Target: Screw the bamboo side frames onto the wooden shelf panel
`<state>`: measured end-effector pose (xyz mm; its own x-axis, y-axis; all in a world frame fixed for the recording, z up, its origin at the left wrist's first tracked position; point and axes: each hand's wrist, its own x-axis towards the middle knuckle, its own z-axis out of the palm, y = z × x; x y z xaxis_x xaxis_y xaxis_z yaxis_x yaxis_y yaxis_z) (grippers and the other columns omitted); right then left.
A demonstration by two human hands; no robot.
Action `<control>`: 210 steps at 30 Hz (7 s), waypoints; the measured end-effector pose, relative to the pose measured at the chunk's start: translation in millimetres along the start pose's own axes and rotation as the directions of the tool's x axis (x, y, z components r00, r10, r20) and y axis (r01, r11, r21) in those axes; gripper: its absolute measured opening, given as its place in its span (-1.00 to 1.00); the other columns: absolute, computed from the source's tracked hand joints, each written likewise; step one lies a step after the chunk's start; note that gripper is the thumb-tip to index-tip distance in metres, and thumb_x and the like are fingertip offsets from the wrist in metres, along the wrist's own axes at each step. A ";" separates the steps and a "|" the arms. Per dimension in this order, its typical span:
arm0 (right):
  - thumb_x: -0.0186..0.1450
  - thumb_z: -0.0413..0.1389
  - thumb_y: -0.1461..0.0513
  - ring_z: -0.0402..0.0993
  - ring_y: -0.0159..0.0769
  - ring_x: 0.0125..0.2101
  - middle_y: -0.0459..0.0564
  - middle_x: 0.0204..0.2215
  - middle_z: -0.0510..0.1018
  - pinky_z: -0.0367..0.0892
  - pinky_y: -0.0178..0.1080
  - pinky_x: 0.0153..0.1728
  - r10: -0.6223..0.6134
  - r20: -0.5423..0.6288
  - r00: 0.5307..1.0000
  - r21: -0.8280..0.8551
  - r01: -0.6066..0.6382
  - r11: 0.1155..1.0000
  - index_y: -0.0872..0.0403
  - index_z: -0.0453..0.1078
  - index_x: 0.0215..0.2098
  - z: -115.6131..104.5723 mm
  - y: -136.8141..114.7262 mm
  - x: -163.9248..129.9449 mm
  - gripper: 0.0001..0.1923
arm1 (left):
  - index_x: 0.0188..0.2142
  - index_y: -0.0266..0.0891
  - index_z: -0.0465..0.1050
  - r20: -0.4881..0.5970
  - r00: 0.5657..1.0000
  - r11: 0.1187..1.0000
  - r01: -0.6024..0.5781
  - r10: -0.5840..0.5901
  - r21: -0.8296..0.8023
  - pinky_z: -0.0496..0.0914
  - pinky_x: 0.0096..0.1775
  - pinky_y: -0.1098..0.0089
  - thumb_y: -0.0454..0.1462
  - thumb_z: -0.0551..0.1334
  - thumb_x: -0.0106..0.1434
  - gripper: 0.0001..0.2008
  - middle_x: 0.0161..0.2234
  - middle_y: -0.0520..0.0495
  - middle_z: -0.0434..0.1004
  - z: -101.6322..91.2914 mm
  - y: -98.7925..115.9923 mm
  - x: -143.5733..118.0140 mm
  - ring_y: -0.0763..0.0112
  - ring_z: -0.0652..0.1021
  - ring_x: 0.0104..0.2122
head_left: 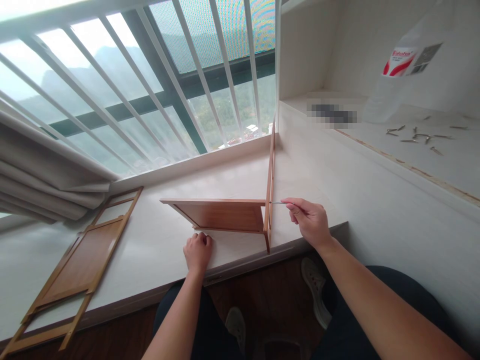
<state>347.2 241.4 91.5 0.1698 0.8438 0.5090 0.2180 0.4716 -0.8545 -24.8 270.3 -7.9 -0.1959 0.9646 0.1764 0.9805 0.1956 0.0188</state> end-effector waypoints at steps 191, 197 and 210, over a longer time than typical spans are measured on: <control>0.44 0.16 0.15 0.37 -0.43 -0.65 -0.20 -0.65 0.44 0.36 -0.35 -0.55 -0.270 -0.022 0.963 -0.083 0.267 0.960 -0.01 0.62 -0.11 -0.4 21.7 6.1 -0.81 | -0.34 -0.13 0.47 0.048 0.997 0.998 0.063 -0.063 0.012 0.25 -0.18 0.16 -0.18 0.05 0.40 -0.73 -0.18 -0.19 0.55 -1.0 13.2 -0.9 0.04 0.46 -0.07; 0.44 0.16 0.16 0.38 -0.42 -0.65 -0.19 -0.65 0.44 0.35 -0.34 -0.55 -0.272 -0.014 0.962 -0.087 0.270 0.959 0.00 0.62 -0.11 -1.2 21.7 6.2 -0.81 | -0.34 -0.13 0.47 0.038 0.998 0.998 0.054 -0.054 0.011 0.24 -0.19 0.16 -0.18 0.05 0.39 -0.74 -0.18 -0.19 0.56 0.9 12.3 -0.9 0.04 0.46 -0.08; 0.42 0.18 0.24 0.40 -0.44 -0.64 -0.20 -0.63 0.47 0.35 -0.35 -0.55 -0.337 -0.005 0.941 -0.087 0.335 0.938 -0.02 0.62 -0.06 -1.3 21.9 7.1 -0.81 | -0.36 -0.13 0.45 0.033 0.998 0.999 0.051 -0.051 0.005 0.23 -0.20 0.16 -0.18 0.05 0.39 -0.74 -0.20 -0.18 0.56 1.2 12.1 -0.6 0.04 0.47 -0.09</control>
<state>354.5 257.3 76.6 0.0913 0.6342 0.7678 0.3449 0.7032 -0.6218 -12.9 272.3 -8.9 -0.2464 0.9586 0.1428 0.9691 0.2457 0.0229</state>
